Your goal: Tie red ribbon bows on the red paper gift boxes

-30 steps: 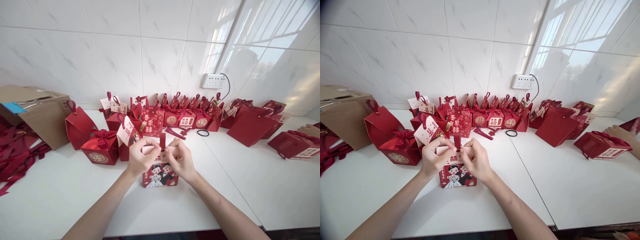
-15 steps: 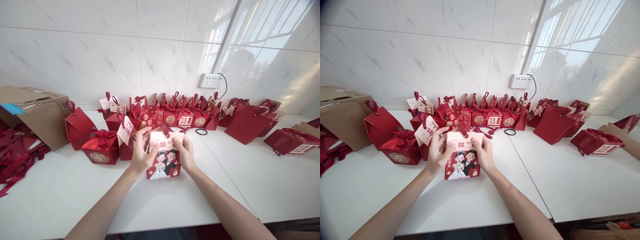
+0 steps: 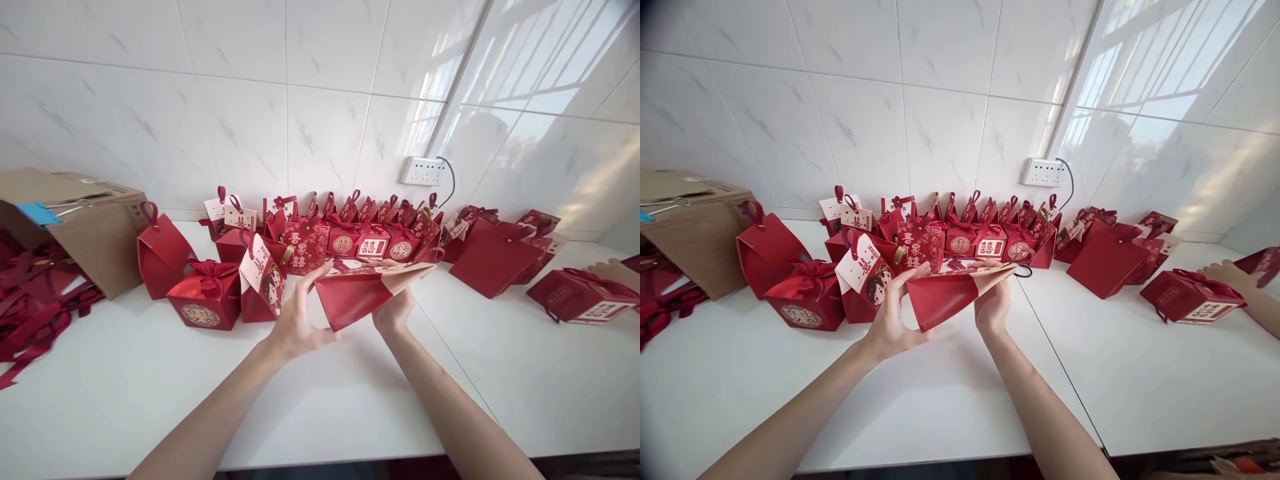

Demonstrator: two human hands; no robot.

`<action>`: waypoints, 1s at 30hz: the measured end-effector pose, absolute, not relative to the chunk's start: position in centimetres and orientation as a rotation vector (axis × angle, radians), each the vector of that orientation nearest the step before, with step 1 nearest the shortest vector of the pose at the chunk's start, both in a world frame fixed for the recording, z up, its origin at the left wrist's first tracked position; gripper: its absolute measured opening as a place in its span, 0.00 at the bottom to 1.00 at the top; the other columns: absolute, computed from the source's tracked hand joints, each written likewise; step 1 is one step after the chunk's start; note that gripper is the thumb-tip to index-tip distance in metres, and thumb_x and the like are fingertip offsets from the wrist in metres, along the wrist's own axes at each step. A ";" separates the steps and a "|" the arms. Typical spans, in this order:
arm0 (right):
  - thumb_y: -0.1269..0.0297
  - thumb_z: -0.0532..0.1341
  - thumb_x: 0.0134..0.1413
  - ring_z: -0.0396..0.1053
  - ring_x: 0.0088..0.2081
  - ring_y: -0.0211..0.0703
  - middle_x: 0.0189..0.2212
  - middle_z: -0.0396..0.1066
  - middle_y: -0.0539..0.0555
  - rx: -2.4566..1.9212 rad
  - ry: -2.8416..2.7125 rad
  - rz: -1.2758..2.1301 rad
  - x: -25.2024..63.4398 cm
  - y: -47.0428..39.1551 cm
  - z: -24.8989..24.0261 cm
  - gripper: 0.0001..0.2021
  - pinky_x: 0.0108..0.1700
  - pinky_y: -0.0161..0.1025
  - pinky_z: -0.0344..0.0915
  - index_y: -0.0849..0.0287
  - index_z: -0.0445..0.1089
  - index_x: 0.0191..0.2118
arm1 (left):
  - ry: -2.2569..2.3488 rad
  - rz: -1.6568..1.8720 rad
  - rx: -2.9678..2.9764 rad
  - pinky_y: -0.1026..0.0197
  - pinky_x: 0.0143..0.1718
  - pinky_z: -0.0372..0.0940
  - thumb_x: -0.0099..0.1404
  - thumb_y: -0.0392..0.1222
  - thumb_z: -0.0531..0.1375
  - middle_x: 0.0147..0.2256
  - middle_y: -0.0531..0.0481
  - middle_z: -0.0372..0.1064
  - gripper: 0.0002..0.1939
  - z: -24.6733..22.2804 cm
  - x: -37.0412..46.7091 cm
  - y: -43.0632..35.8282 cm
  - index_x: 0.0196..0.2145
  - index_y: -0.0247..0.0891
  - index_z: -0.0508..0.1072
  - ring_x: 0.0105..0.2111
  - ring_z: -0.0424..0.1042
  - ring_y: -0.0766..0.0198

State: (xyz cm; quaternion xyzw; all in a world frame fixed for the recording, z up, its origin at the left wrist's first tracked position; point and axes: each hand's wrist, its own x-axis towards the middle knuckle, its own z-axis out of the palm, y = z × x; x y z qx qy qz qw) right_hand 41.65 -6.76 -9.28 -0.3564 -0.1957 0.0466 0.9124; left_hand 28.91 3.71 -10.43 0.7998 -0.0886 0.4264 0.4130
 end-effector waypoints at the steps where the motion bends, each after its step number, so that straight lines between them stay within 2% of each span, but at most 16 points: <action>1: 0.56 0.57 0.42 0.71 0.33 0.44 0.28 0.72 0.50 -0.742 -0.431 0.086 41.7 -6.8 -9.3 0.11 0.42 0.42 0.66 0.57 0.67 0.30 | -0.281 1.107 2.035 0.46 0.57 0.57 0.46 0.39 0.69 0.61 0.35 0.51 0.49 -10.6 28.9 3.9 0.59 0.42 0.47 0.59 0.56 0.48; 6: 0.54 0.55 0.44 0.71 0.36 0.46 0.29 0.72 0.50 -0.837 -0.482 0.043 41.8 -7.0 -9.0 0.11 0.42 0.44 0.66 0.54 0.66 0.31 | -0.294 1.095 2.025 0.45 0.58 0.56 0.48 0.40 0.68 0.61 0.35 0.51 0.45 -10.7 28.8 3.9 0.59 0.41 0.49 0.60 0.54 0.47; 9: 0.51 0.56 0.47 0.71 0.37 0.45 0.33 0.72 0.51 -0.874 -0.447 0.100 41.9 -7.1 -8.9 0.13 0.40 0.42 0.67 0.55 0.66 0.34 | -0.100 0.986 1.859 0.48 0.56 0.59 0.50 0.43 0.67 0.57 0.36 0.57 0.42 -10.2 28.8 3.7 0.58 0.41 0.49 0.56 0.60 0.50; 12: 0.51 0.58 0.47 0.70 0.26 0.42 0.27 0.72 0.50 -0.926 -0.412 0.202 41.6 -7.3 -9.0 0.15 0.26 0.38 0.67 0.57 0.66 0.35 | 0.156 0.787 1.500 0.50 0.46 0.67 0.55 0.54 0.62 0.49 0.40 0.66 0.35 -9.5 29.1 3.9 0.54 0.40 0.53 0.48 0.69 0.52; 14: 0.51 0.58 0.47 0.62 0.15 0.38 0.18 0.67 0.47 -0.954 -0.445 0.306 41.3 -7.3 -9.0 0.14 0.14 0.34 0.58 0.57 0.64 0.30 | 0.249 0.643 1.310 0.53 0.39 0.70 0.56 0.61 0.58 0.44 0.41 0.71 0.30 -9.1 29.4 4.2 0.49 0.38 0.60 0.42 0.73 0.52; 16: 0.53 0.57 0.45 0.53 0.09 0.33 0.11 0.60 0.44 -0.945 -0.394 0.450 41.1 -7.2 -8.9 0.13 0.09 0.31 0.49 0.57 0.60 0.22 | 0.276 0.578 1.200 0.56 0.33 0.70 0.56 0.64 0.56 0.40 0.42 0.73 0.30 -8.8 29.5 4.5 0.44 0.37 0.65 0.38 0.74 0.53; 19: 0.62 0.58 0.42 0.45 0.08 0.27 0.09 0.54 0.42 -0.921 -0.206 0.664 41.3 -6.8 -8.9 0.11 0.08 0.26 0.46 0.58 0.56 0.19 | 0.249 0.596 1.091 0.58 0.31 0.70 0.55 0.60 0.61 0.35 0.45 0.74 0.25 -8.4 29.6 4.8 0.40 0.37 0.69 0.32 0.75 0.57; 22: 0.68 0.58 0.40 0.43 0.09 0.24 0.10 0.54 0.40 -0.938 -0.115 0.739 41.8 -6.5 -9.0 0.07 0.10 0.22 0.52 0.59 0.58 0.21 | 0.222 0.577 1.053 0.60 0.29 0.69 0.54 0.53 0.64 0.30 0.48 0.74 0.19 -8.2 29.5 4.9 0.34 0.35 0.69 0.25 0.74 0.62; 24: 0.69 0.60 0.41 0.44 0.09 0.23 0.10 0.53 0.39 -0.951 -0.085 0.765 42.0 -6.4 -9.2 0.09 0.11 0.22 0.56 0.58 0.56 0.20 | 0.239 0.587 1.037 0.63 0.27 0.68 0.53 0.52 0.65 0.27 0.50 0.73 0.17 -8.1 29.4 4.9 0.32 0.35 0.68 0.21 0.72 0.66; 27: 0.67 0.61 0.43 0.45 0.09 0.23 0.10 0.52 0.39 -0.961 -0.068 0.773 42.0 -6.4 -9.4 0.13 0.12 0.21 0.58 0.58 0.54 0.19 | 0.260 0.611 1.020 0.66 0.25 0.66 0.53 0.51 0.65 0.24 0.52 0.71 0.17 -7.9 29.4 4.8 0.29 0.35 0.67 0.19 0.69 0.69; 30: 0.57 0.62 0.47 0.48 0.09 0.24 0.11 0.55 0.40 -0.974 -0.104 0.727 41.9 -6.4 -9.5 0.14 0.12 0.22 0.61 0.57 0.58 0.21 | 0.270 0.619 1.024 0.65 0.25 0.66 0.52 0.52 0.65 0.23 0.52 0.70 0.18 -7.7 29.4 4.8 0.29 0.35 0.67 0.19 0.68 0.69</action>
